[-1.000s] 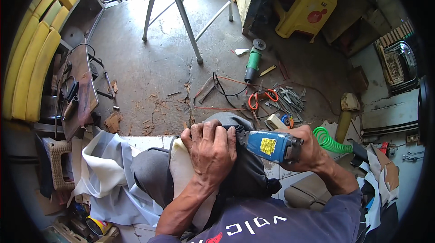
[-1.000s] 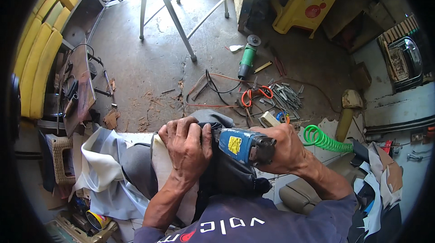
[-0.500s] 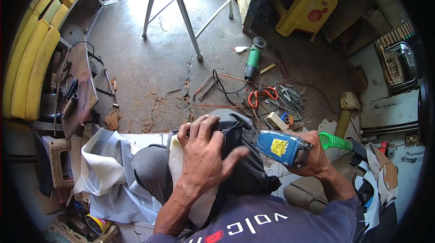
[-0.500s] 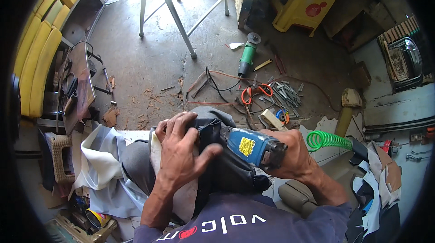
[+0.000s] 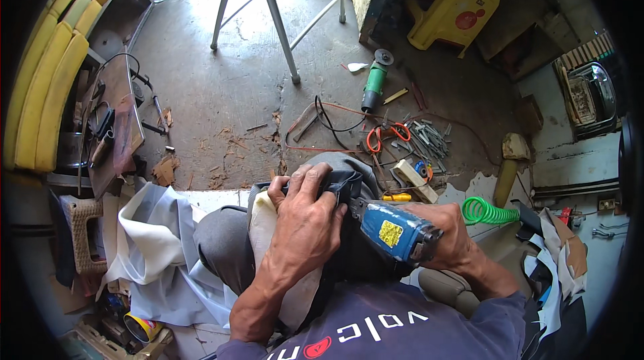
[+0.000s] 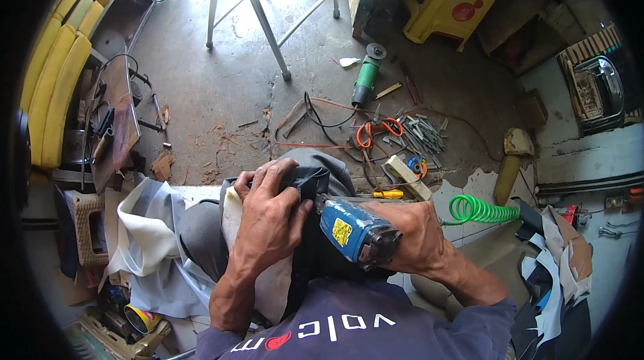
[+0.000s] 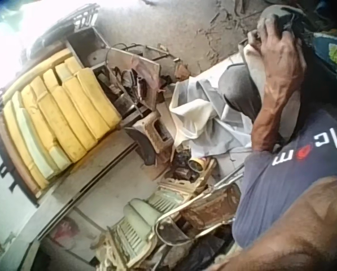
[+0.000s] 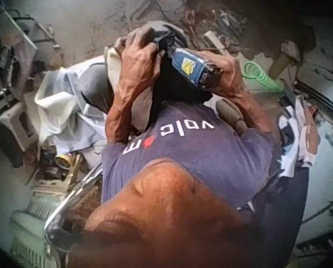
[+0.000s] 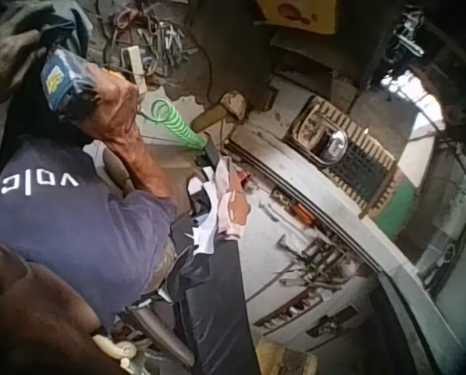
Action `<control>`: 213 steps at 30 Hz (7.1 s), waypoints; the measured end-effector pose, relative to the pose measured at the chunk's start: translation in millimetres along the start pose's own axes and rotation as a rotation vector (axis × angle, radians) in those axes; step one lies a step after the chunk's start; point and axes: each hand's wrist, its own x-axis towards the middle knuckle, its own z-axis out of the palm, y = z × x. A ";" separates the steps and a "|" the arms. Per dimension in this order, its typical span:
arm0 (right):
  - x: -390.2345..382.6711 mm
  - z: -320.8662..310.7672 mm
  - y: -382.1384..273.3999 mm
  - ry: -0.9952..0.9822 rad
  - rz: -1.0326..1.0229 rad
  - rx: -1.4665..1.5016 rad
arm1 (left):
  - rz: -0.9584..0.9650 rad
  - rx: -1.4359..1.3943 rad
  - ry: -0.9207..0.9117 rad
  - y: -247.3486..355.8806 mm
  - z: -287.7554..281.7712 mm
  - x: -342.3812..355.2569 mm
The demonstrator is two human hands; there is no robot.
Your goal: The person reupholsters a furniture component by stretching black vinyl fabric over a foam and wood base, securing the fabric with a pneumatic stapler, and trimming the excess fabric with scissors.
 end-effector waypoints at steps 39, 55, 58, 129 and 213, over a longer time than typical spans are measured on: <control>-30.3 53.6 -6.0 -0.061 0.058 0.104 | -0.053 -0.001 -0.071 -3.4 0.9 -73.7; -39.7 73.9 -26.5 -0.098 0.061 0.011 | 0.004 -0.063 -0.119 -19.5 -5.0 -74.1; -42.5 76.0 -34.7 -0.200 0.066 0.013 | 0.009 -0.082 -0.128 -19.4 -4.9 -74.2; 123.1 -78.7 17.4 -0.505 -0.609 -0.416 | 0.007 -0.018 0.473 21.0 46.5 -11.1; -27.9 105.2 413.1 0.640 0.953 -0.038 | -1.072 -1.017 -0.342 81.1 183.9 86.0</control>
